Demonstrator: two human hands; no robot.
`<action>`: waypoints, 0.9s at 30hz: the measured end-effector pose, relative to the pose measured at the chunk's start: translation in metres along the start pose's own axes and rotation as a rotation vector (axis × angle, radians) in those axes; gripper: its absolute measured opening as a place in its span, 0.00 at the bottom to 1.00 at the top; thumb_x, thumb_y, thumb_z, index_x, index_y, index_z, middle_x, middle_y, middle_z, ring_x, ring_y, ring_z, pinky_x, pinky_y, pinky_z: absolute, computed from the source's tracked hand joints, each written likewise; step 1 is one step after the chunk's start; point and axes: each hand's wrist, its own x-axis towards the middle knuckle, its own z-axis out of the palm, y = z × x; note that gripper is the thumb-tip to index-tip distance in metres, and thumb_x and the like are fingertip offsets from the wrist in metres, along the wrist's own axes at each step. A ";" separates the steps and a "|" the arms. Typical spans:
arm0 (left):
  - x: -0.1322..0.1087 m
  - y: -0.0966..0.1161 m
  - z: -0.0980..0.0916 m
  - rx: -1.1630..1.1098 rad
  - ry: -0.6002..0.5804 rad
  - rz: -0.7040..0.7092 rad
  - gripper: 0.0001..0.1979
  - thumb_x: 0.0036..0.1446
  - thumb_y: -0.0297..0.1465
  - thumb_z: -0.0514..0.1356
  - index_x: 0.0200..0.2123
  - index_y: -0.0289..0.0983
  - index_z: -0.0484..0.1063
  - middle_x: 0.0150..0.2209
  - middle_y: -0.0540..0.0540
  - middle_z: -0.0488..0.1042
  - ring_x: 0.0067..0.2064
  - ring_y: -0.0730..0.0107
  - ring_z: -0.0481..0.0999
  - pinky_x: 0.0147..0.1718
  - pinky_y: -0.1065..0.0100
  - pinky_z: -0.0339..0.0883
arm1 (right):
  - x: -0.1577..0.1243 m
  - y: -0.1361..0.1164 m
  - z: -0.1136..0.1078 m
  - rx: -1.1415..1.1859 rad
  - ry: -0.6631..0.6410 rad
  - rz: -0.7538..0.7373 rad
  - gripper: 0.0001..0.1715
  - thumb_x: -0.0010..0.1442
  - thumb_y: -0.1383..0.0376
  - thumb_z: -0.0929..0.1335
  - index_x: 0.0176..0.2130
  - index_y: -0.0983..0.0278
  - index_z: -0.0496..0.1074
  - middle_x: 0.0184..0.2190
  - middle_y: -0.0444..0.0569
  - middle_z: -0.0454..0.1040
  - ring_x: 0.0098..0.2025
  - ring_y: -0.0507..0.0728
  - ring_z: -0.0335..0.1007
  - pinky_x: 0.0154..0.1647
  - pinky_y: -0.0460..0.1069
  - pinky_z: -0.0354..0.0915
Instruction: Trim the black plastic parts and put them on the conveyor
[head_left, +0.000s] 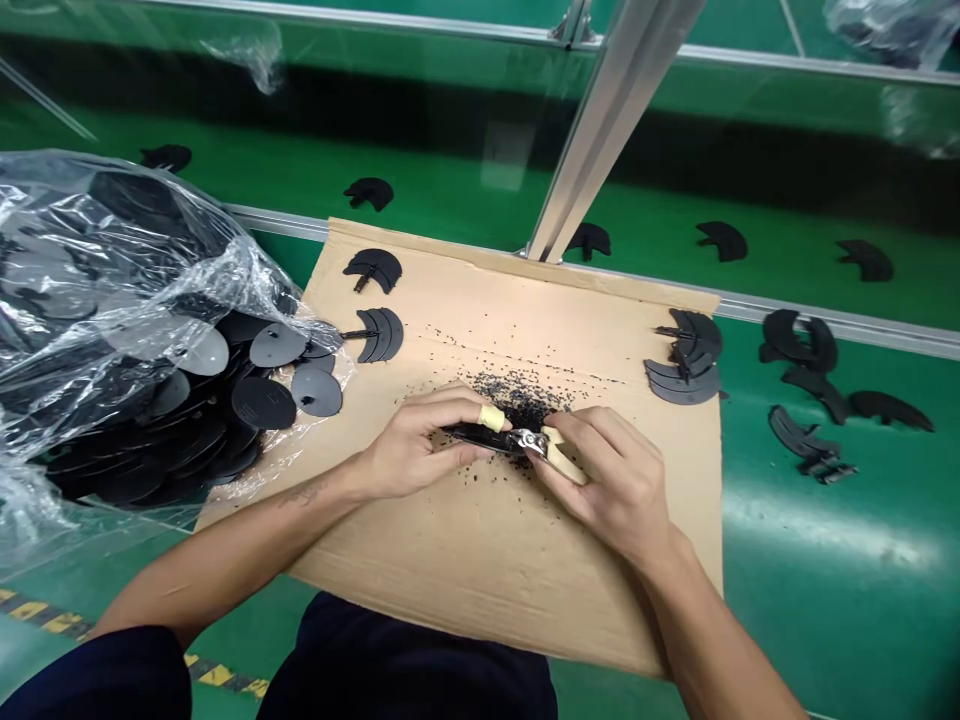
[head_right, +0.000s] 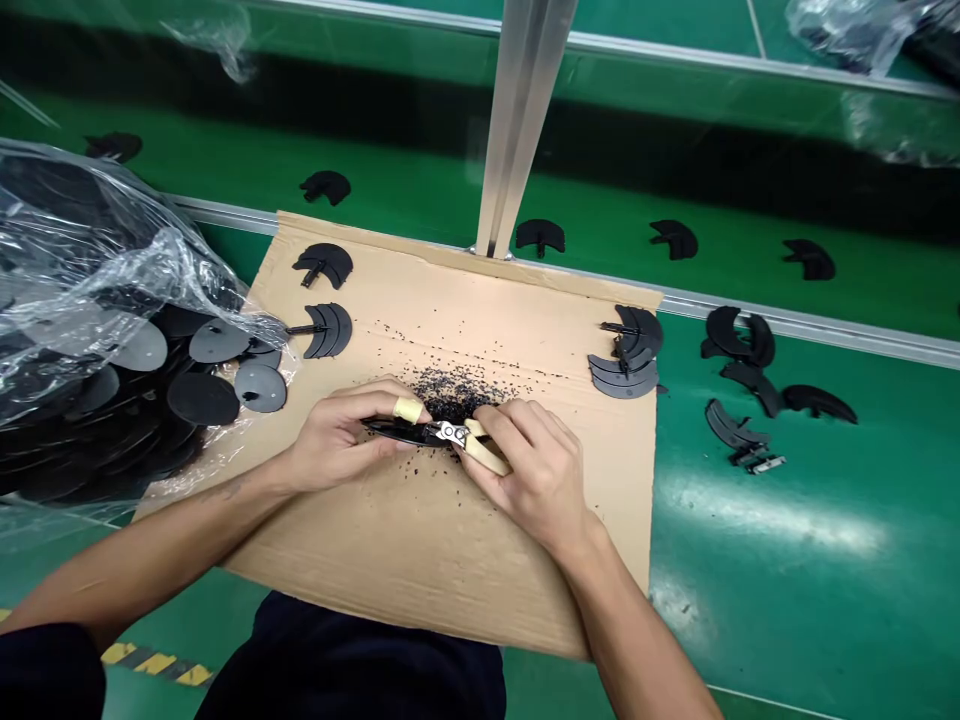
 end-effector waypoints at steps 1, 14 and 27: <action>0.000 0.000 0.000 0.002 -0.001 0.002 0.10 0.60 0.30 0.66 0.46 0.37 0.79 0.40 0.42 0.81 0.43 0.64 0.78 0.44 0.61 0.75 | 0.000 0.000 0.000 -0.015 -0.003 0.002 0.08 0.63 0.64 0.70 0.44 0.63 0.74 0.31 0.50 0.75 0.31 0.57 0.70 0.32 0.52 0.66; -0.003 0.003 0.004 -0.046 0.001 -0.003 0.10 0.59 0.30 0.68 0.45 0.37 0.79 0.39 0.43 0.81 0.43 0.65 0.77 0.44 0.62 0.73 | -0.004 -0.007 0.004 0.110 0.055 0.080 0.03 0.64 0.69 0.68 0.39 0.63 0.74 0.26 0.47 0.73 0.27 0.53 0.68 0.26 0.49 0.62; -0.004 -0.002 0.008 -0.202 0.109 -0.169 0.11 0.59 0.30 0.67 0.43 0.37 0.70 0.41 0.46 0.80 0.44 0.69 0.81 0.44 0.70 0.76 | 0.002 -0.017 0.006 0.487 0.093 0.255 0.05 0.60 0.68 0.72 0.38 0.61 0.71 0.34 0.48 0.75 0.35 0.56 0.72 0.32 0.50 0.68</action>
